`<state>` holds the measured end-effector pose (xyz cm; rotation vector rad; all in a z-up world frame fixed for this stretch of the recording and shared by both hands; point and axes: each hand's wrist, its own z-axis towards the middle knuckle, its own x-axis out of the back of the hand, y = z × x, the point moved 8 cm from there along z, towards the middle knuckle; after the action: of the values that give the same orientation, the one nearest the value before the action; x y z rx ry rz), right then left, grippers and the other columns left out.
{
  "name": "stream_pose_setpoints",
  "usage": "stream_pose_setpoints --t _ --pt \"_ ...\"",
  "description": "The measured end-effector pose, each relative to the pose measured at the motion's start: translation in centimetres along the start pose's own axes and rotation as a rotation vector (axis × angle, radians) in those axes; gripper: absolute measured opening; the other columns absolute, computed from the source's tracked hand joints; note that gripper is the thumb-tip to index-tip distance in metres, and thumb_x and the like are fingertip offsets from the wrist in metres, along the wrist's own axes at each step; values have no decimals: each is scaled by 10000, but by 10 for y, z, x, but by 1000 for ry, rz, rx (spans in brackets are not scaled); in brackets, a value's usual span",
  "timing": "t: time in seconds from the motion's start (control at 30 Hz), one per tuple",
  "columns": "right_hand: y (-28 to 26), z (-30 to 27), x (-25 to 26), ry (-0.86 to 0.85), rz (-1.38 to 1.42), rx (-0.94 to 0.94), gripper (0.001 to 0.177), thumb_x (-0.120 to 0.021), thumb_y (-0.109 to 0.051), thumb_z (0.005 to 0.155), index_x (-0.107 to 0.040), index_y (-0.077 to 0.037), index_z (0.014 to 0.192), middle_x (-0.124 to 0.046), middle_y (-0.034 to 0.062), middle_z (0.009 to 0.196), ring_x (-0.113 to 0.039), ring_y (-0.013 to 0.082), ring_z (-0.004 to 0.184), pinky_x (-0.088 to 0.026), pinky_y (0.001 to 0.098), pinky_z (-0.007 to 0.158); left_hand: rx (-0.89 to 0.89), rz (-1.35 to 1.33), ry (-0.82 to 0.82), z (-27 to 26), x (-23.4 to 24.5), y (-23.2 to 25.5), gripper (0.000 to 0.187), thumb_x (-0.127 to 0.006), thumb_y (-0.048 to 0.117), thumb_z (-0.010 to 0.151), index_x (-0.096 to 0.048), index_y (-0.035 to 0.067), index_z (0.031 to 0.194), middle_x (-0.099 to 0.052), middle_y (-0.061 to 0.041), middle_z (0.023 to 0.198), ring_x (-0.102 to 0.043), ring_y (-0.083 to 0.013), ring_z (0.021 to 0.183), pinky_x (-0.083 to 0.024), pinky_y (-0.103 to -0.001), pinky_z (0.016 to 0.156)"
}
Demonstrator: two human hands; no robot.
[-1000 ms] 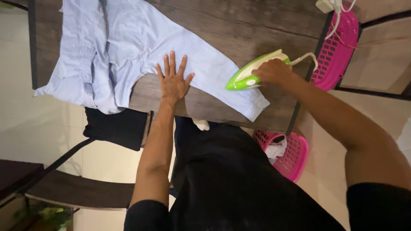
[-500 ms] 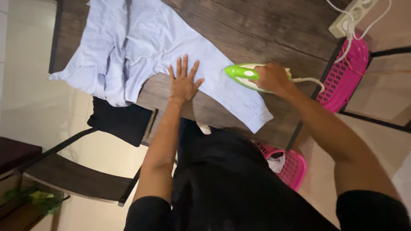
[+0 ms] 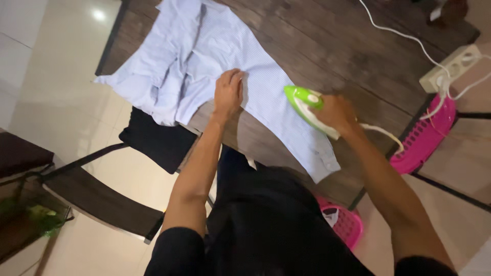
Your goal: The person irons a light blue striped shirt on a wooden table, moving a pair of pants aside. They button the cuffs, spread out the sleeves, and press the fabric using an iron.
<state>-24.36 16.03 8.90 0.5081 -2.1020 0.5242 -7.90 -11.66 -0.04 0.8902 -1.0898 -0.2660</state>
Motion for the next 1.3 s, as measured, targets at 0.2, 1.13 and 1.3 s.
stream_pose_setpoints --t 0.2,1.13,1.3 --pt "-49 8 -26 -141 47 -105 532 -733 -502 862 -705 -124 1235 -749 200 903 -740 381 800 -576 509 756 -83 285 -100 45 2 -38 364 -575 244 1052 -619 159 1403 -550 -101 1503 -427 -353 1448 -263 -639 1172" --pt "-162 61 -37 -24 -107 178 352 -691 -419 884 -737 -107 1041 -724 223 857 -701 446 807 -559 544 757 -152 249 -226 8 31 -73 439 -658 353 1107 -567 128 1473 -540 -119 1458 -518 -316 1308 -425 -559 1055" --pt "-164 78 -16 2 16 11 465 -760 -457 867 -738 -33 1056 -728 256 917 -704 462 848 -559 534 777 -162 345 -186 -33 66 -73 544 -647 235 952 -545 205 1486 -433 -131 1576 -417 -320 1447 -361 -614 1086"
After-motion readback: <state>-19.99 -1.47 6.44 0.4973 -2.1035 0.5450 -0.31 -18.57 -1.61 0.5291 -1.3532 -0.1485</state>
